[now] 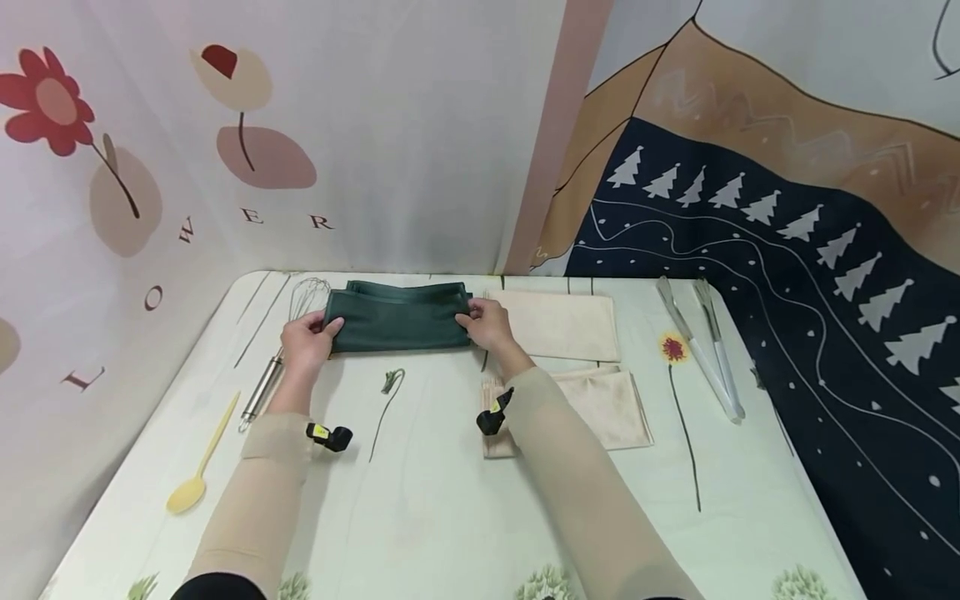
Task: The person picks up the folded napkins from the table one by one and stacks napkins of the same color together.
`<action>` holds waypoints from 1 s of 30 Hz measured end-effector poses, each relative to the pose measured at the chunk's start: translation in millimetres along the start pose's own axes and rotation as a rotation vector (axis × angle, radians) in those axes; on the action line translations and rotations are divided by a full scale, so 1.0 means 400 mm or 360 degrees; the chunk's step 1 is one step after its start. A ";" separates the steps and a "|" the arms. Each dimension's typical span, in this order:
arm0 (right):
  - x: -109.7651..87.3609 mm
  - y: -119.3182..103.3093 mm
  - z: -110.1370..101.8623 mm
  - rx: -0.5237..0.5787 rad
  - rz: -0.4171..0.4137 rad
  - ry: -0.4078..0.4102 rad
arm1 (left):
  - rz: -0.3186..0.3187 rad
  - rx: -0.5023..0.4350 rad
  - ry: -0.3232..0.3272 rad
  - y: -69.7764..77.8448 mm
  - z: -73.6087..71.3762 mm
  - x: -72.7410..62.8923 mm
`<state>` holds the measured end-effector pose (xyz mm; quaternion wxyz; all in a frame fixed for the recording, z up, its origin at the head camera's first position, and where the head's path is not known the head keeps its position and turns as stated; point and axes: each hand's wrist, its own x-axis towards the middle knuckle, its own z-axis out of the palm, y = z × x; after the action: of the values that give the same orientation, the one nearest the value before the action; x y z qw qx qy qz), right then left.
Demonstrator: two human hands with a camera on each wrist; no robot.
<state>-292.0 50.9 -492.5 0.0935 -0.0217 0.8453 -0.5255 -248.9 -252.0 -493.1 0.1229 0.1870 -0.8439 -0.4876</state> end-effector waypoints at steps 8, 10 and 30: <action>0.011 -0.009 -0.003 -0.0006 0.0053 -0.0002 | 0.0132 0.0045 -0.0010 0.004 0.013 0.010; 0.008 -0.009 -0.004 -0.0008 0.0068 -0.0005 | 0.0149 0.0054 -0.0004 0.001 0.013 0.012; -0.055 0.039 -0.073 -0.0062 -0.0051 0.0088 | 0.0144 -0.0130 -0.0059 0.025 0.025 -0.034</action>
<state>-274.7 86.9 -491.0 0.0611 -0.0225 0.8572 -0.5109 -242.3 -233.8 -489.8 0.1369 0.1344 -0.8330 -0.5190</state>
